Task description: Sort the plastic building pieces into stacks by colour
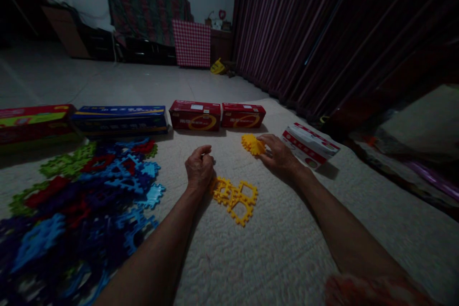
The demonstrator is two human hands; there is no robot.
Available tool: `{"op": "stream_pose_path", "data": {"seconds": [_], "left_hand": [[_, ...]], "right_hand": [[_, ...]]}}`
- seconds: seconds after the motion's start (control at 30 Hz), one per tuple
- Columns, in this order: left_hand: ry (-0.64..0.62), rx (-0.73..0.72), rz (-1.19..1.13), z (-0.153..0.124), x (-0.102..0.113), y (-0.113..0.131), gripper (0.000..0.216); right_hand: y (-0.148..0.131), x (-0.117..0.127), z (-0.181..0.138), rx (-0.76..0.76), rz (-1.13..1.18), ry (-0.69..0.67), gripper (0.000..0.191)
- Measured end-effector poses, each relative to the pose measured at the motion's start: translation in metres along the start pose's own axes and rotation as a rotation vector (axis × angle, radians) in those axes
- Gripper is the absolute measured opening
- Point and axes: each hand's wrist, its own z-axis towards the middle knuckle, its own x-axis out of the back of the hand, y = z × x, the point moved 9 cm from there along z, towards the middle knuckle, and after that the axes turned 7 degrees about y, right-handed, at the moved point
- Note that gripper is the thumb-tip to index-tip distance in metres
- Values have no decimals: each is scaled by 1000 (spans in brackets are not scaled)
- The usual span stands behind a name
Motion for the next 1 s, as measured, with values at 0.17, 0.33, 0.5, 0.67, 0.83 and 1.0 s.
{"op": "stream_pose_path", "data": {"seconds": [0.17,0.33,0.5,0.67,0.83,1.0], "left_hand": [[18,15,-36,0,1,2,38],[66,82,-136,3,5,-1,40],[108,159,-219,4,9,-5,42],[109,160,-239,3,8,-2,38],[110,154,-251,4,7,-5,36],[94,132,-235,7,7,-8,37]], "right_hand": [[-8,4,2,11,-24,1,53],[-38,-4,10,-53,121,-129,35],[-62,-39,-6,-202,308,-621,14],[-67,-44,-21,-308,186,-832,10],[-77,-41,-22,-303,37,-886,9],[-75,-43,-23,-305,61,-889,9]]}}
